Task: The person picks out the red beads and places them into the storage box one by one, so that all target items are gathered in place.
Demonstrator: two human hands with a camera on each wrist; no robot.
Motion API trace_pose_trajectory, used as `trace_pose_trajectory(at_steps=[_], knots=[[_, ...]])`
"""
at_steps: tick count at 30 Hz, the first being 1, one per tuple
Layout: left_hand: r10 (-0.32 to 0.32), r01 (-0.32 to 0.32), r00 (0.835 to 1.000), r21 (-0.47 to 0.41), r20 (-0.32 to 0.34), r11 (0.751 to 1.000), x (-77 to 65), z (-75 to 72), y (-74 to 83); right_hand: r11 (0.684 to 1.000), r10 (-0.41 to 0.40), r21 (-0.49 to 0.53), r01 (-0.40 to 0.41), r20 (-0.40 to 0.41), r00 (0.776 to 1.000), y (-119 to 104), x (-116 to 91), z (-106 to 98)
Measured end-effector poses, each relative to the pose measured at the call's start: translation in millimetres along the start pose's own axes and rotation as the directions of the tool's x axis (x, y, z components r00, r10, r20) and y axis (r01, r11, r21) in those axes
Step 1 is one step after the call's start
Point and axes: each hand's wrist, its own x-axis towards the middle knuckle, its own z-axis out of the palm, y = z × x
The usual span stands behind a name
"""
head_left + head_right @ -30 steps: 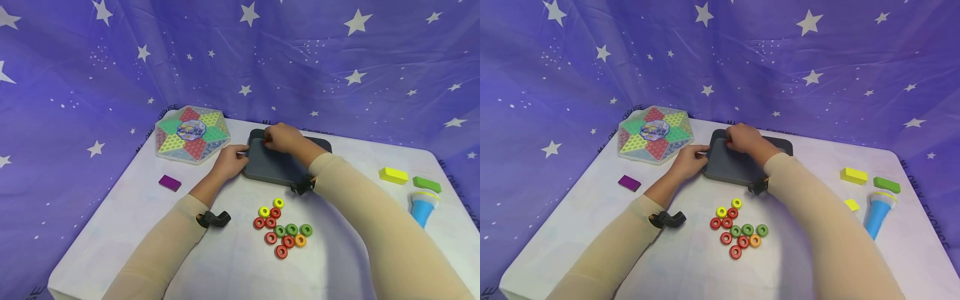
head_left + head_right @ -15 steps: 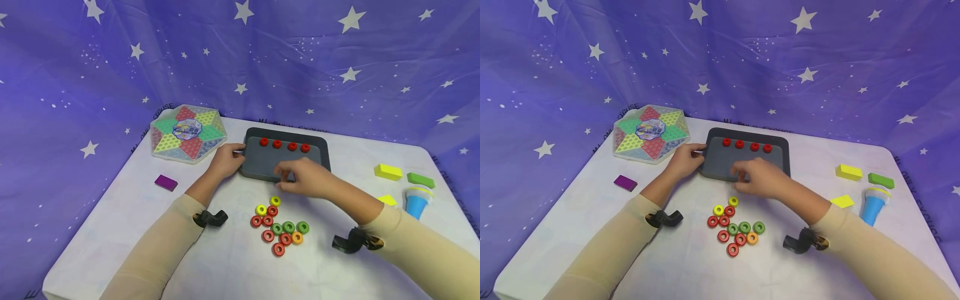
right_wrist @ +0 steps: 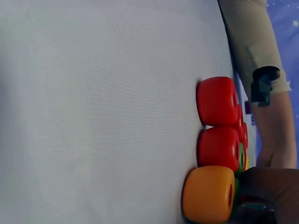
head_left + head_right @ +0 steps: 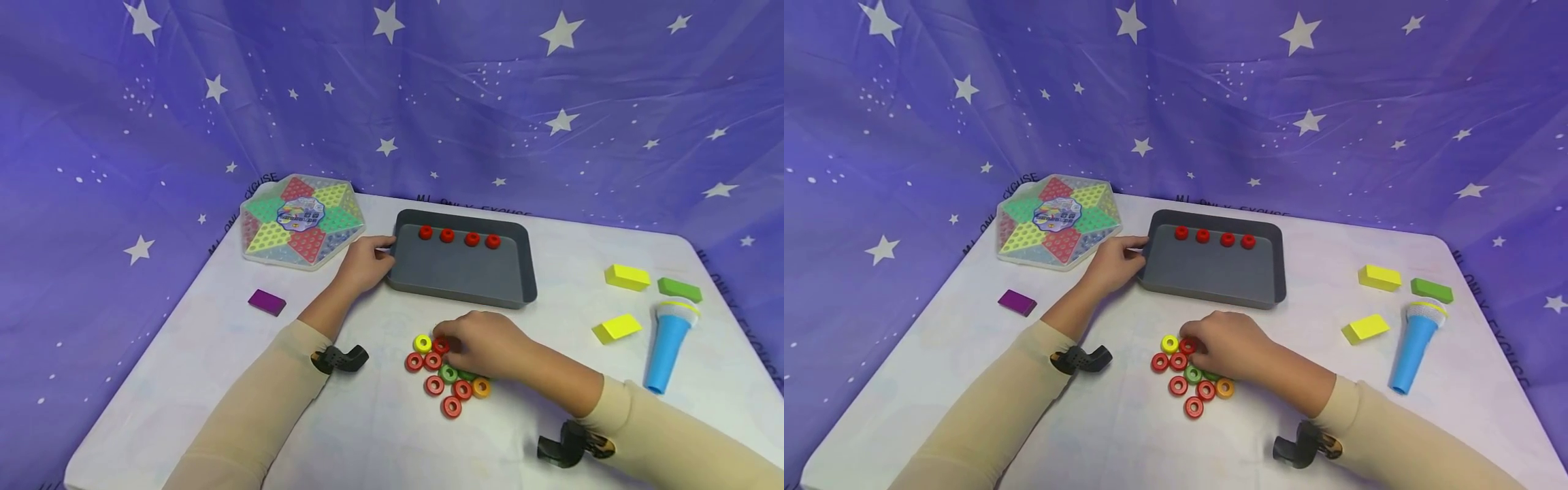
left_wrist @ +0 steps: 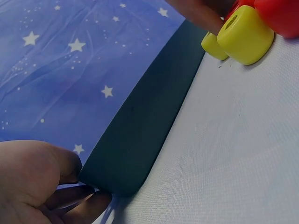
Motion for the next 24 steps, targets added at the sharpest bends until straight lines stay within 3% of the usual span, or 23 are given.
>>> trace_pose_trajectory(at_steps=[6, 13, 16, 20, 24], knots=[[0.009, -0.009, 1.0, -0.012, -0.003, 1.0, -1.1, -0.7, 0.6, 0.999, 0.01, -0.037, -0.01, 0.023, 1.0, -4.2, -0.6, -12.9], [0.018, -0.018, 1.0, 0.0, -0.005, 1.0, 0.1, -1.3, 0.8, 0.999, 0.049, 0.002, -0.049, -0.025, 0.999, 10.8, 6.8, -68.1], [0.016, -0.016, 1.0, 0.007, -0.006, 1.0, -0.4, -1.5, 0.7, 0.999, 0.041, 0.024, -0.041, -0.027, 0.999, 23.9, 22.4, -92.9], [0.007, -0.007, 1.0, 0.01, -0.006, 1.0, -1.7, -1.2, 0.9, 0.998, 0.03, 0.062, -0.032, 0.039, 0.999, 37.7, 51.9, -118.4], [0.009, -0.009, 1.0, -0.001, -0.003, 1.0, -1.9, -0.3, 1.8, 0.999, -0.017, 0.049, 0.013, 0.077, 0.997, 48.3, 87.1, -127.1]])
